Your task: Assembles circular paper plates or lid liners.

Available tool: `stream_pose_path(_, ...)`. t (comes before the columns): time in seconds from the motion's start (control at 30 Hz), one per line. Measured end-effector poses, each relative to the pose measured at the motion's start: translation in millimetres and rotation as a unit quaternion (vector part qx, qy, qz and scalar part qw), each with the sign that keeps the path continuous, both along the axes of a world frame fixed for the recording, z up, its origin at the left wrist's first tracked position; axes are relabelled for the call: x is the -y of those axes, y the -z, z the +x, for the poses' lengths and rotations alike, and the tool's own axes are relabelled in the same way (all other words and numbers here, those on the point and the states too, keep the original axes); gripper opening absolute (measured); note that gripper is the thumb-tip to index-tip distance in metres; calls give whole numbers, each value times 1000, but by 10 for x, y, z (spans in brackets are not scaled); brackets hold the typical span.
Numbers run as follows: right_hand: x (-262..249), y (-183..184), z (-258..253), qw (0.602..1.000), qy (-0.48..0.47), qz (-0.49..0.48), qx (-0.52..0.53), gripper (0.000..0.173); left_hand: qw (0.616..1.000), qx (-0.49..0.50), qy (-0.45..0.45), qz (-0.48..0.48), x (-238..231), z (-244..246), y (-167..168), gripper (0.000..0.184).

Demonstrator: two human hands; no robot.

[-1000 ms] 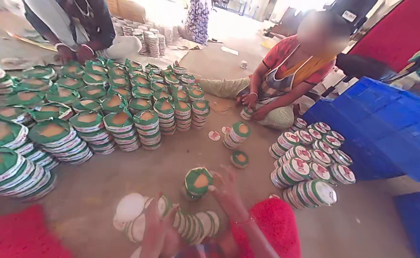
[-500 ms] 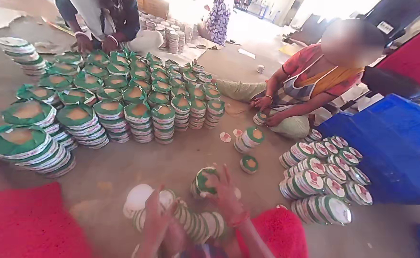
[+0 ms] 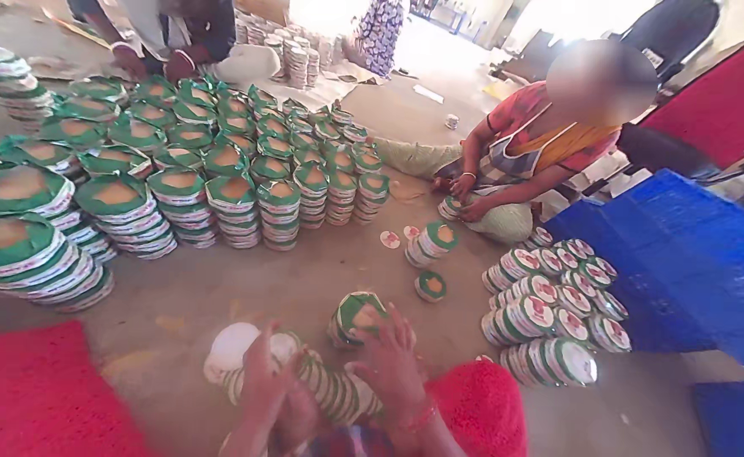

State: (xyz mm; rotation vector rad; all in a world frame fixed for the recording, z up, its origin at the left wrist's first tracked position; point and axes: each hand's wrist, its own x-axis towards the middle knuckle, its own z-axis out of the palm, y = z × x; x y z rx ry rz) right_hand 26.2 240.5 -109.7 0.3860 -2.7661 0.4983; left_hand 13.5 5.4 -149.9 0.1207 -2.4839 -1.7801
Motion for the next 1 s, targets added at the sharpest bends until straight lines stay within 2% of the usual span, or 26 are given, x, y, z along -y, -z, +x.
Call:
stream_pose_path(0.07, -43, -66, 56, 1000, 22, -8, -6, 58, 1000, 3, 3, 5, 9, 11, -15, 81)
stream_pose_path(0.13, -96, -51, 101, 999, 37, 26, -16, 56, 1000, 5, 4, 3, 2, 13, -36, 81)
stream_pose_path(0.27, -191, -12, 164, 998, 40, 35, 20, 54, 999, 30, 10, 1, -32, 19, -26, 84)
stream_pose_path(0.4, -288, -22, 145, 995, 87, 43, -9, 57, 999, 26, 13, -18, -35, 21, -4, 82)
stream_pose_path(0.5, -325, 31, 142, 994, 82, 77, -4, 60, 997, 17, 24, -67, 28, -12, 47, 78)
stream_pose_path(0.6, -315, -52, 137, 995, 77, 62, -8, 56, 984, 54, 25, -165, 190, -86, 160, 68)
stream_pose_path(0.7, -353, -70, 35, 992, 95, 76, -16, 67, 970, 85, -28, -228, 394, -201, 402, 68)
stream_pose_path(0.77, -382, -9, -19, 991, 93, 99, -7, 70, 963, 128, -68, -227, 490, -257, 474, 73)
stream_pose_path(0.9, -376, -128, -105, 994, 68, 87, -26, 59, 965, 144, -118, -182, 368, -186, 2, 71)
stream_pose_path(0.93, -365, -186, -139, 994, 70, 80, -21, 58, 964, 151, -122, -182, 378, -202, 6, 71)
stream_pose_path(1.0, -356, -236, -242, 993, 74, 90, 3, 63, 956, 153, -135, -209, 511, -317, 355, 65)
